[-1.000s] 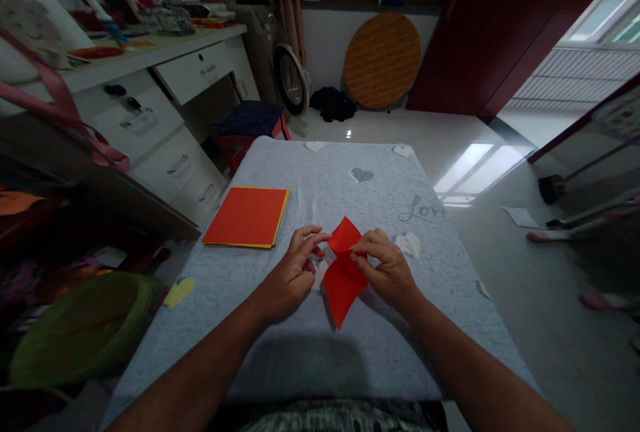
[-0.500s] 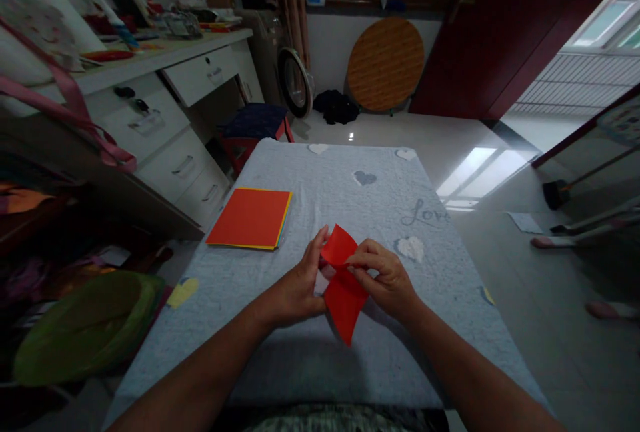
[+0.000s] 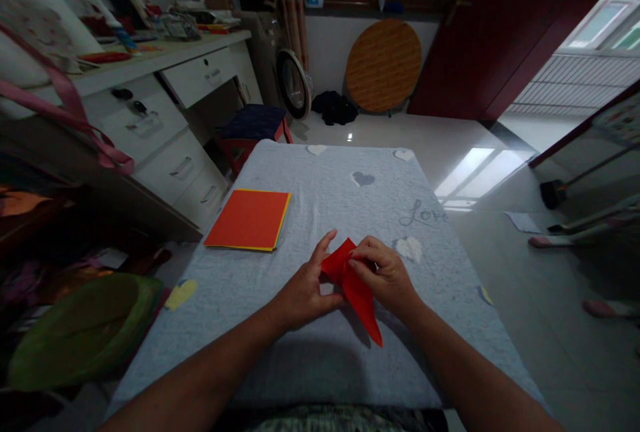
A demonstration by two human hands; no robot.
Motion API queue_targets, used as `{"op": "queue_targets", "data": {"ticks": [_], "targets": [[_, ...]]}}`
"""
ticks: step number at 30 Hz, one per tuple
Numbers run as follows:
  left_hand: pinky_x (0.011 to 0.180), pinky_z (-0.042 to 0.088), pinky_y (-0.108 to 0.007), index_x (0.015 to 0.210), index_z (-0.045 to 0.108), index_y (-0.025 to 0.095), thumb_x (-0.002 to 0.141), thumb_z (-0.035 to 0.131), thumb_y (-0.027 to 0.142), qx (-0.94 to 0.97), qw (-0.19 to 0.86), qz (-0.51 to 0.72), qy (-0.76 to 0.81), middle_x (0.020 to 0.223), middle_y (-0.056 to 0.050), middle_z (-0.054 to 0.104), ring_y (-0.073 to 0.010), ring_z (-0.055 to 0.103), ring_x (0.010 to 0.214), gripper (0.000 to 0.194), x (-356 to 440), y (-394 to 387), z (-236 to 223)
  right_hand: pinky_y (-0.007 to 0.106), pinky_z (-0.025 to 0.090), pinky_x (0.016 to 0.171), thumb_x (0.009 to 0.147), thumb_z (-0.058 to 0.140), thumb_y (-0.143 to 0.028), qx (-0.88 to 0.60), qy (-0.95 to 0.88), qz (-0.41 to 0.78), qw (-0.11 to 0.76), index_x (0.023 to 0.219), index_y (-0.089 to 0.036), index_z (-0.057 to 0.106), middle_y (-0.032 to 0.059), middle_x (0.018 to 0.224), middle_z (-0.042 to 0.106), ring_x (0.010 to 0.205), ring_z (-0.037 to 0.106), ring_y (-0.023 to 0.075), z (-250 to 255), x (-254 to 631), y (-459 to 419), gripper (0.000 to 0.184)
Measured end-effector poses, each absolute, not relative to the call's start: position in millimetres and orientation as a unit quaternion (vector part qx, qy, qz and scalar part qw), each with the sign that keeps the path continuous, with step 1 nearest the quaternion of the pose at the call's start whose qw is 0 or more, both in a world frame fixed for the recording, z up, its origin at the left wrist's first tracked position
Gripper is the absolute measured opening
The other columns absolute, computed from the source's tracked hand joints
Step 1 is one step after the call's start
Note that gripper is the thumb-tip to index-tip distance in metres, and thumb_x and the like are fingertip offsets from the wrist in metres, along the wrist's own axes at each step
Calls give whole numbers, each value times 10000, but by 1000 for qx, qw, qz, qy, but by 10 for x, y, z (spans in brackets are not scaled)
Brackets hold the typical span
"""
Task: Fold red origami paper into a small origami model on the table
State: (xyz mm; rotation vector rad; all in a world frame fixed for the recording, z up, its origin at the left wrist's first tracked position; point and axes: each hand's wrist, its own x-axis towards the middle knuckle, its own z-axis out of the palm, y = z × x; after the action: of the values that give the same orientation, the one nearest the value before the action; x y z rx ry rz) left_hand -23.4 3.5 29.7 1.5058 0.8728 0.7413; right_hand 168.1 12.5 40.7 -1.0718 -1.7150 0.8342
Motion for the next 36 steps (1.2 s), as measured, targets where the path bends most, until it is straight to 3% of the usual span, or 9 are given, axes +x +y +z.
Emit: {"op": "queue_targets", "data": {"ticks": [5,8,13,22,26,28,31,36], "targets": [[939,531,-403,1507,292,241,750,763,160,636,599,307,378,1240,-110,657,-225,689,1006,895,-243,41,302,244,404,558,793,625,-187,-482,-629,387,472,885,-229,595,-45,679,511,595,489,119,371,1660,115,105],[955,521,-397,1479,362,230,795,728,186,599,623,335,375,1274,-123,637,-235,667,1069,776,-256,56,271,232,400,541,786,614,-204,-491,-597,423,472,837,-229,526,-50,668,505,588,484,117,348,1665,110,105],[913,527,-336,1386,470,206,851,693,253,511,712,357,324,1229,-121,654,-231,655,1091,582,-244,87,235,245,395,557,786,563,-196,-488,-608,428,458,840,-223,565,-34,665,525,604,489,128,374,1691,113,60],[849,522,-319,1424,377,249,892,665,288,528,689,354,350,1238,-111,637,-212,671,995,605,-235,69,197,299,446,728,748,590,-221,-501,-618,395,460,823,-221,588,1,771,595,740,549,162,398,1667,141,75],[800,514,-299,1403,384,242,904,650,288,513,703,353,345,1147,-92,679,-182,674,891,567,-227,69,241,320,461,777,712,613,-224,-524,-594,377,480,969,-223,589,16,859,595,809,555,175,368,1630,125,258],[806,510,-299,1377,399,236,903,651,295,500,708,366,338,1120,-87,688,-183,675,887,541,-220,77,265,317,471,758,708,640,-250,-536,-571,392,483,1029,-224,579,21,894,593,808,561,174,367,1628,119,328],[783,506,-283,1335,409,229,897,651,294,499,704,373,341,1062,-74,687,-174,670,863,505,-215,79,275,292,456,642,770,622,-319,-525,-556,475,435,907,-209,593,5,774,588,690,558,158,376,1645,118,178],[604,468,-201,1240,326,299,911,609,252,526,635,404,396,1067,-5,597,-76,597,645,437,-228,21,227,264,400,560,803,611,-371,-503,-537,537,412,760,-195,589,-14,657,576,590,529,131,375,1657,127,182]]}}
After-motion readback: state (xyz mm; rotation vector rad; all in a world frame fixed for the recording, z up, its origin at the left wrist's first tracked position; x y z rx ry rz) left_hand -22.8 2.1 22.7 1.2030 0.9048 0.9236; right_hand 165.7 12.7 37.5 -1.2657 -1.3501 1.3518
